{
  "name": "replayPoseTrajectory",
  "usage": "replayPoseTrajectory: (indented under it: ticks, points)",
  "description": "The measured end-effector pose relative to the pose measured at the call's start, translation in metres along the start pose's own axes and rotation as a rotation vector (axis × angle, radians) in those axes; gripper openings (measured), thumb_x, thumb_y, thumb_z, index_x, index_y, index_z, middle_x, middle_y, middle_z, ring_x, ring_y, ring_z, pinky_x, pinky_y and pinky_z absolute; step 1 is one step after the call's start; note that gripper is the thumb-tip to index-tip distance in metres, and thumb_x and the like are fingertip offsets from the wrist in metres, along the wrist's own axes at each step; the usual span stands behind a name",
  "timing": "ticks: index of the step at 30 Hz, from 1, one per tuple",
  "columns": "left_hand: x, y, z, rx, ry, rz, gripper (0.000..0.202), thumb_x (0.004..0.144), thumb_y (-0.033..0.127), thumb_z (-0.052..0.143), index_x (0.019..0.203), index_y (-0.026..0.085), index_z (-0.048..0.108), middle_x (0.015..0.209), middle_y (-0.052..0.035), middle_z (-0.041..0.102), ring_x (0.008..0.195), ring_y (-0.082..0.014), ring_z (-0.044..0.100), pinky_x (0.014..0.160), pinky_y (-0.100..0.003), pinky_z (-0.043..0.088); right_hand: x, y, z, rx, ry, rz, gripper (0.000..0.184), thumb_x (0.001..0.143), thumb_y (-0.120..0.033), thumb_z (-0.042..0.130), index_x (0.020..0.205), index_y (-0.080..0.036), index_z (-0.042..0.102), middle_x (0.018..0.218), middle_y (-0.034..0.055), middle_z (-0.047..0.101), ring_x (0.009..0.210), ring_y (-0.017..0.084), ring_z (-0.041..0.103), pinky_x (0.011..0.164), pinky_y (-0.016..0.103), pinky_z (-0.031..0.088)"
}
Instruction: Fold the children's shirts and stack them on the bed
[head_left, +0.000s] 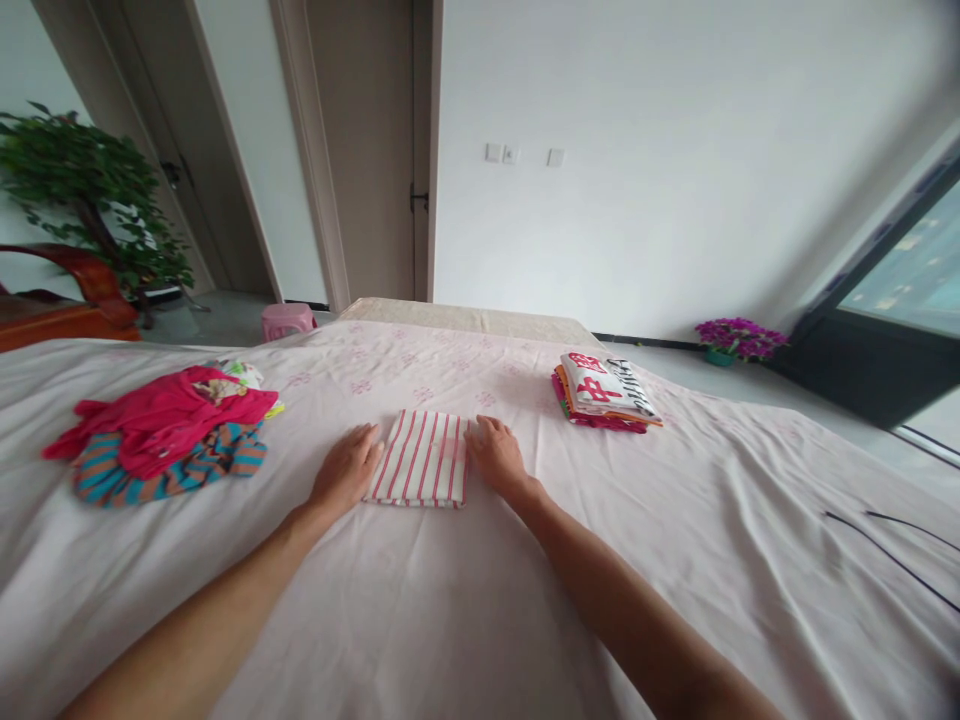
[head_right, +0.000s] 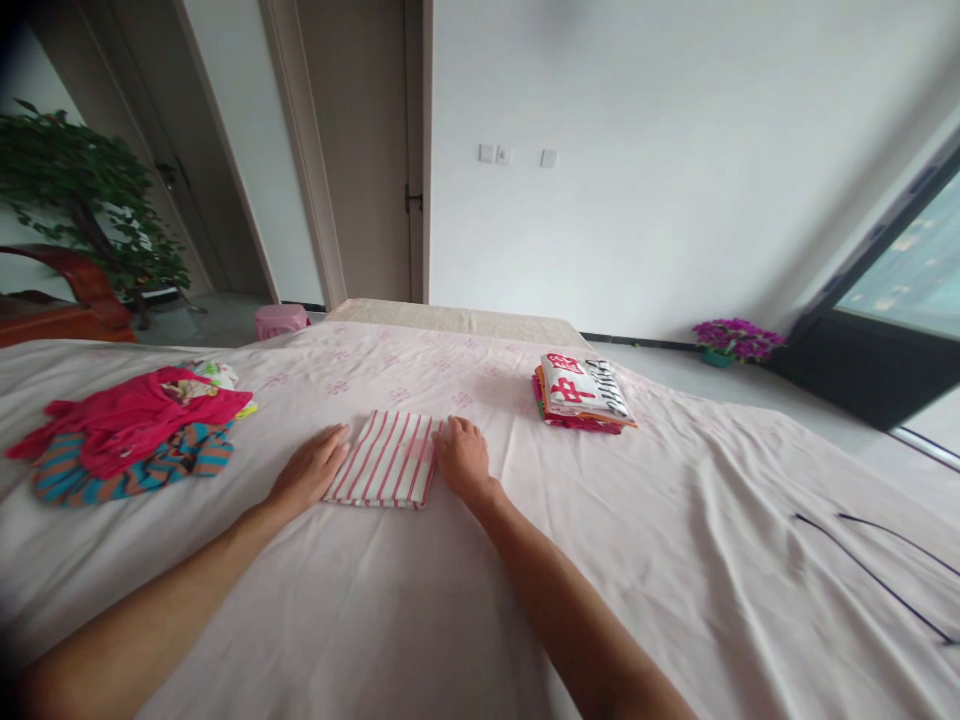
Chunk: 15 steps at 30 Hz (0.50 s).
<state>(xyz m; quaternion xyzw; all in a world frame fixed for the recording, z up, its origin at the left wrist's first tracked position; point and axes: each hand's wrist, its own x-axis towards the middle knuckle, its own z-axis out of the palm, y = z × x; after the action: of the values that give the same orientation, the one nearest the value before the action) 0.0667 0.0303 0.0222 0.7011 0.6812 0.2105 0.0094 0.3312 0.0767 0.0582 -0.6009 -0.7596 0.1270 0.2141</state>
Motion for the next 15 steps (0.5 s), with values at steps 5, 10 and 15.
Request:
replayPoseTrajectory:
  ticks: [5, 10, 15]
  points:
    - [-0.001, -0.001, -0.007, -0.057, 0.032, -0.152, 0.052, 0.094, 0.029, 0.038, 0.141, 0.009, 0.046, 0.14, -0.0142, 0.056, 0.13, -0.0215, 0.052, 0.11, -0.032, 0.039, -0.013, -0.007, -0.014, 0.412, -0.114, 0.218, 0.058, 0.083, -0.022, 0.063, 0.138, -0.012, 0.048, 0.118, 0.0131, 0.065, 0.102, 0.022, 0.063, 0.085, 0.03, 0.05]
    - [-0.003, -0.001, -0.008, -0.103, 0.064, -0.158, 0.05, 0.091, 0.023, 0.042, 0.139, 0.011, 0.048, 0.14, -0.0125, 0.057, 0.13, -0.0205, 0.053, 0.111, -0.031, 0.038, -0.013, -0.025, -0.026, 0.849, -0.332, 0.461, 0.038, 0.083, -0.018, 0.065, 0.119, -0.007, 0.057, 0.085, 0.0083, 0.07, 0.073, 0.015, 0.066, 0.059, 0.021, 0.052]
    - [-0.002, -0.003, -0.011, -0.1, 0.042, -0.169, 0.051, 0.09, 0.021, 0.04, 0.14, 0.011, 0.047, 0.141, -0.0121, 0.057, 0.131, -0.0206, 0.052, 0.11, -0.03, 0.038, -0.003, -0.036, -0.03, 0.841, -0.422, 0.533, 0.014, 0.085, -0.022, 0.065, 0.08, -0.009, 0.064, 0.066, 0.0079, 0.066, 0.06, 0.017, 0.064, 0.055, 0.028, 0.056]
